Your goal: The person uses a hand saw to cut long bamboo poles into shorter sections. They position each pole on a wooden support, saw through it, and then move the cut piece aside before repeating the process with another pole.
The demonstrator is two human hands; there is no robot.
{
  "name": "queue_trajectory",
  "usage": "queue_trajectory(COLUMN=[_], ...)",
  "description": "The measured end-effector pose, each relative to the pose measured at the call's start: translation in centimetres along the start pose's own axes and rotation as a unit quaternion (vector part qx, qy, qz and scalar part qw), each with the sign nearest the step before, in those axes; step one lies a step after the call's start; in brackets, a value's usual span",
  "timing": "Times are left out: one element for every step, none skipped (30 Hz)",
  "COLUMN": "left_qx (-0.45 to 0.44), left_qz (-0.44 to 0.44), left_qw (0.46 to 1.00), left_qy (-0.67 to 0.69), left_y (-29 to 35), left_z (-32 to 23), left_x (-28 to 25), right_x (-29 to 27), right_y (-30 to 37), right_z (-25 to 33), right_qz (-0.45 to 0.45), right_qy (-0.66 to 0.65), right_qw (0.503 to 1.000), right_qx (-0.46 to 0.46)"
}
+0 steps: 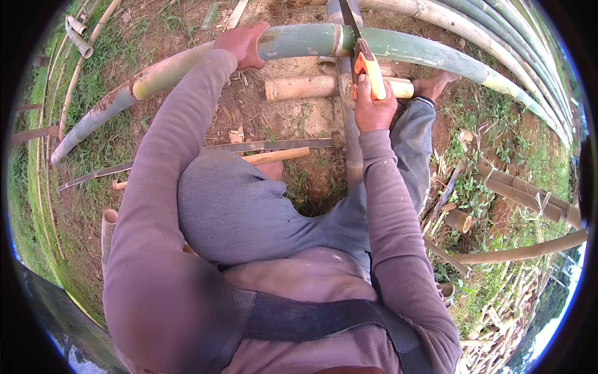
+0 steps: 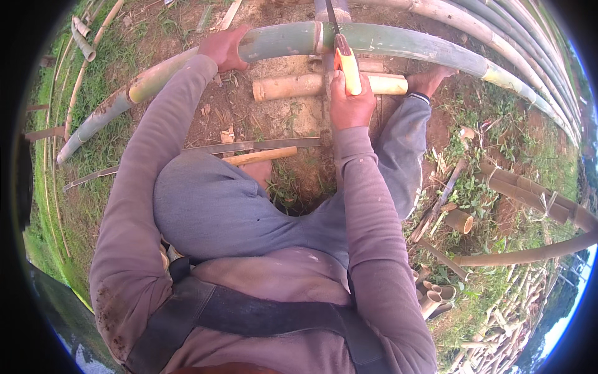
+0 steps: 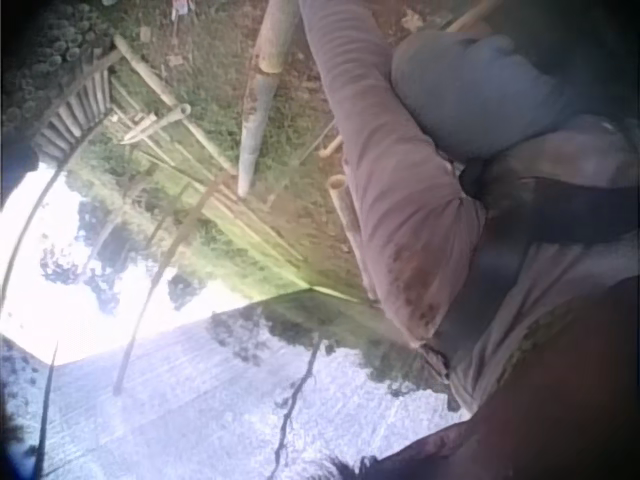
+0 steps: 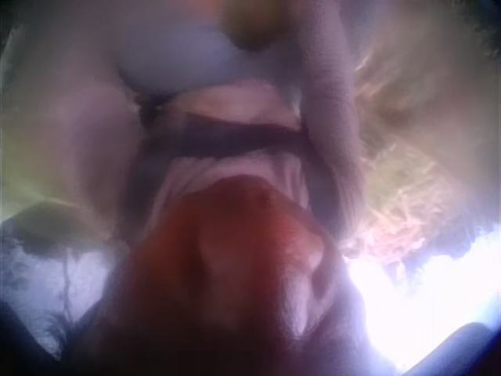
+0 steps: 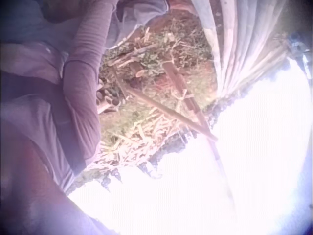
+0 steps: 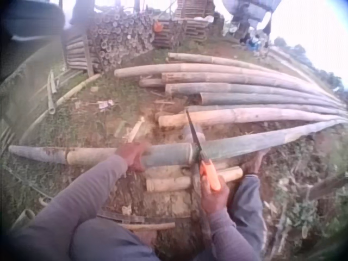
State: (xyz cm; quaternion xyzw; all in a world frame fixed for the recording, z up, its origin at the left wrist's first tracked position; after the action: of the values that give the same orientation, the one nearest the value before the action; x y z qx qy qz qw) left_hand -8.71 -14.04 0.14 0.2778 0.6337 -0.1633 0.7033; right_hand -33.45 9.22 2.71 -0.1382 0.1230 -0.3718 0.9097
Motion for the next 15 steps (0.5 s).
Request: queue_trajectory(left_qx=[0.001,0.006,0.006,0.004,0.009,0.014,0.018,0.015,0.016,0.017,0.018,0.02,0.023,0.021,0.02], left_qz=[0.007,-0.003,-0.015,-0.02,-0.025,-0.031,-0.037,-0.047,-0.065,-0.082,-0.068,-0.052,-0.036,-0.038,-0.044], left_qw=[1.0,1.0,1.0,1.0,1.0,0.999,0.999,0.999,0.998,0.996,0.998,0.998,0.999,0.999,0.999], left_qy=[0.004,0.002,0.0,0.003,0.0,-0.004,-0.013,-0.011,-0.012,-0.012,-0.008,-0.003,0.002,0.007,0.003], left_y=[-0.2,0.1,-0.1,0.1,0.2,0.0,0.0,0.2,0.2,0.2,-0.2,-0.4,-0.6,-0.2,-0.3], left_z=[0.3,0.5,1.3,1.7,1.4,1.3,1.2,1.1,0.9,0.8,0.8,0.5,0.0,0.0,0.6], left_x=[0.0,0.0,0.1,0.9,1.5,1.5,1.7,2.2,2.0,1.8,1.6,1.2,1.1,1.3,1.0], right_x=[-0.8,-2.0,-4.2,-6.3,-8.9,-11.9,-14.0,-15.4,-15.6,-15.7,-15.7,-13.2,-11.7,-10.4,-11.7], right_y=[1.0,2.8,6.1,9.4,12.3,15.6,17.6,18.9,19.6,20.4,20.7,20.4,20.2,20.2,20.8], right_z=[0.2,0.5,1.0,3.4,5.6,6.3,7.6,8.2,7.7,7.1,6.7,8.2,8.2,8.6,7.6], right_qz=[0.012,0.031,0.033,0.052,0.078,0.078,0.078,0.078,0.09,0.102,0.11,0.177,0.194,0.214,0.157], right_qy=[0.009,0.023,0.031,0.052,0.114,0.092,0.11,0.128,0.158,0.187,0.218,0.298,0.281,0.261,0.188], right_qw=[1.0,0.999,0.997,0.995,0.99,0.989,0.989,0.988,0.982,0.976,0.969,0.935,0.937,0.938,0.969], right_qx=[0.001,0.007,0.066,0.061,0.001,0.088,0.066,0.045,0.047,0.049,0.046,-0.074,-0.073,-0.075,-0.022])
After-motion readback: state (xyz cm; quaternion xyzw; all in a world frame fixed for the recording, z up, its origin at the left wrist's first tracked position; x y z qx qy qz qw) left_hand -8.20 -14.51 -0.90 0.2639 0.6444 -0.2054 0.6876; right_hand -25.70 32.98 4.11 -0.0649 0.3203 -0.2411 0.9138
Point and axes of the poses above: each hand's wrist, its own y-axis away from the middle knuckle, its own x-axis out of the palm, z = x × y, the point moved 9 cm from there along -y, towards the middle knuckle, and after that the axes turned 8 degrees about -y, right-handed, at the moved point
